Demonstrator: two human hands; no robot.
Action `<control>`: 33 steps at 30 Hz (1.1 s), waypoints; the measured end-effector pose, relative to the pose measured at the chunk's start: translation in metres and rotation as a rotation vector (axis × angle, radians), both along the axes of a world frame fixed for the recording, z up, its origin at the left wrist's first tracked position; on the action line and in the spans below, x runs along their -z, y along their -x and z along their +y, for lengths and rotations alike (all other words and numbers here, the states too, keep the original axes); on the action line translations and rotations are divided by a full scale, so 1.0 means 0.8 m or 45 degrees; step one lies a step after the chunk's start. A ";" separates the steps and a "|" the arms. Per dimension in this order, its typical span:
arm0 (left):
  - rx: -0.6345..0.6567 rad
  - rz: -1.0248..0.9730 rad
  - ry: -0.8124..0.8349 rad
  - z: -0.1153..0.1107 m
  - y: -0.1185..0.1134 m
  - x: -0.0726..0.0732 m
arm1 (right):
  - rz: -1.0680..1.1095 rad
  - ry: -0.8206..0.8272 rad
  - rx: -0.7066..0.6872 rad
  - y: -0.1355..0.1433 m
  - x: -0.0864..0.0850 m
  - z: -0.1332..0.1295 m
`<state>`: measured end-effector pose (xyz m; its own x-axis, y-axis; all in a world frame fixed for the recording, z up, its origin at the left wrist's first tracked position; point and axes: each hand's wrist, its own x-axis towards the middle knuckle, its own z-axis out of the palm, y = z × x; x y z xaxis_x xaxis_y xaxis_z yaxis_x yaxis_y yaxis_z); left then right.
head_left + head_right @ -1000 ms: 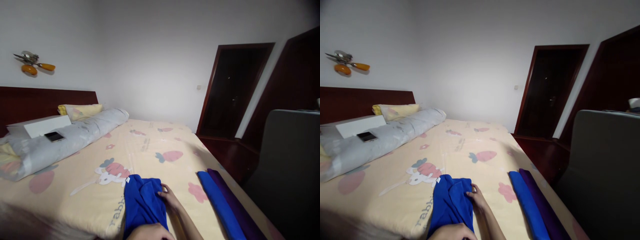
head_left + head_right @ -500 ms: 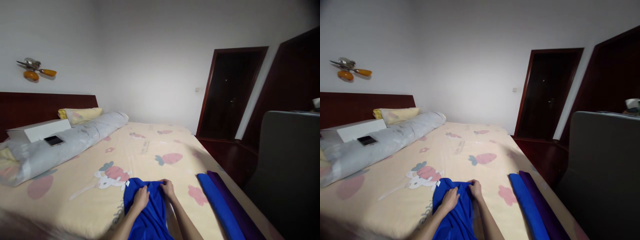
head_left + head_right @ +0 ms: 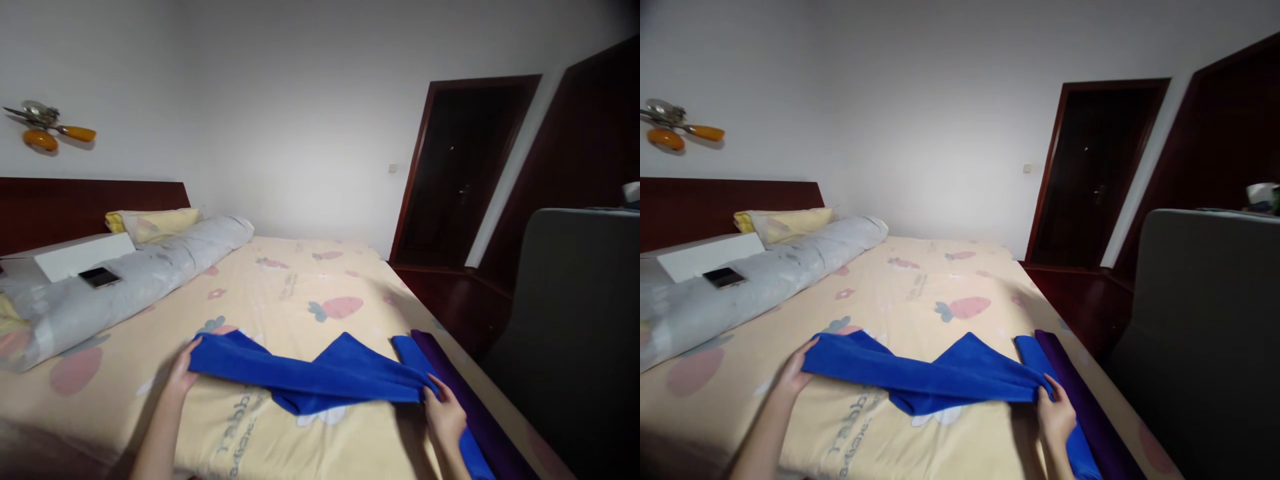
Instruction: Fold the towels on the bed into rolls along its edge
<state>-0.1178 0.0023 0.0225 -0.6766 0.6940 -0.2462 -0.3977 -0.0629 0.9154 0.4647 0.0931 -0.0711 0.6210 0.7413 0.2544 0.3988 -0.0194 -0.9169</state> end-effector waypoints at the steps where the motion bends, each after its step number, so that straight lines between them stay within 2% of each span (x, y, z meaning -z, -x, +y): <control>1: 0.028 0.012 0.055 -0.014 0.010 0.008 | -0.034 0.017 -0.020 -0.007 0.005 -0.011; 4: 0.118 0.265 0.358 -0.060 0.038 0.050 | -0.209 0.098 -0.130 -0.029 0.030 -0.042; 7: 0.242 0.731 0.819 -0.096 0.062 0.097 | -0.442 0.111 -0.377 -0.048 0.063 -0.064; 9: 0.247 1.094 1.084 -0.105 0.066 0.115 | -0.614 0.102 -0.483 -0.051 0.071 -0.070; 10: 0.184 1.273 1.181 -0.103 0.063 0.119 | -0.714 0.101 -0.474 -0.048 0.068 -0.068; 12: -0.002 1.571 1.271 -0.087 0.051 0.114 | -0.873 0.092 -0.413 -0.031 0.050 -0.055; 13: -0.064 1.676 1.251 -0.073 0.042 0.109 | -0.892 0.078 -0.414 -0.017 0.037 -0.043; 14: -0.074 1.740 1.206 -0.057 0.033 0.102 | -0.863 0.058 -0.467 -0.001 0.023 -0.028; 16: 0.007 1.768 1.098 -0.020 0.017 0.089 | -0.688 0.039 -0.667 0.034 0.000 0.010; 18: 0.075 1.743 1.024 0.017 0.005 0.084 | -0.535 0.136 -0.782 0.065 -0.013 0.048; 22: 0.089 1.732 0.953 0.065 -0.006 0.097 | -0.467 0.426 -0.688 0.103 -0.011 0.101; 25: 0.091 1.730 0.917 0.080 -0.007 0.112 | -0.517 0.516 -0.621 0.118 -0.004 0.118; 27: 0.112 1.725 0.892 0.086 -0.002 0.116 | -0.537 0.566 -0.618 0.124 -0.004 0.127; 30: 0.132 1.666 0.878 0.097 0.014 0.109 | -0.530 0.574 -0.626 0.123 -0.013 0.140; 33: 0.089 1.584 0.844 0.110 0.038 0.094 | -0.460 0.560 -0.582 0.104 -0.027 0.153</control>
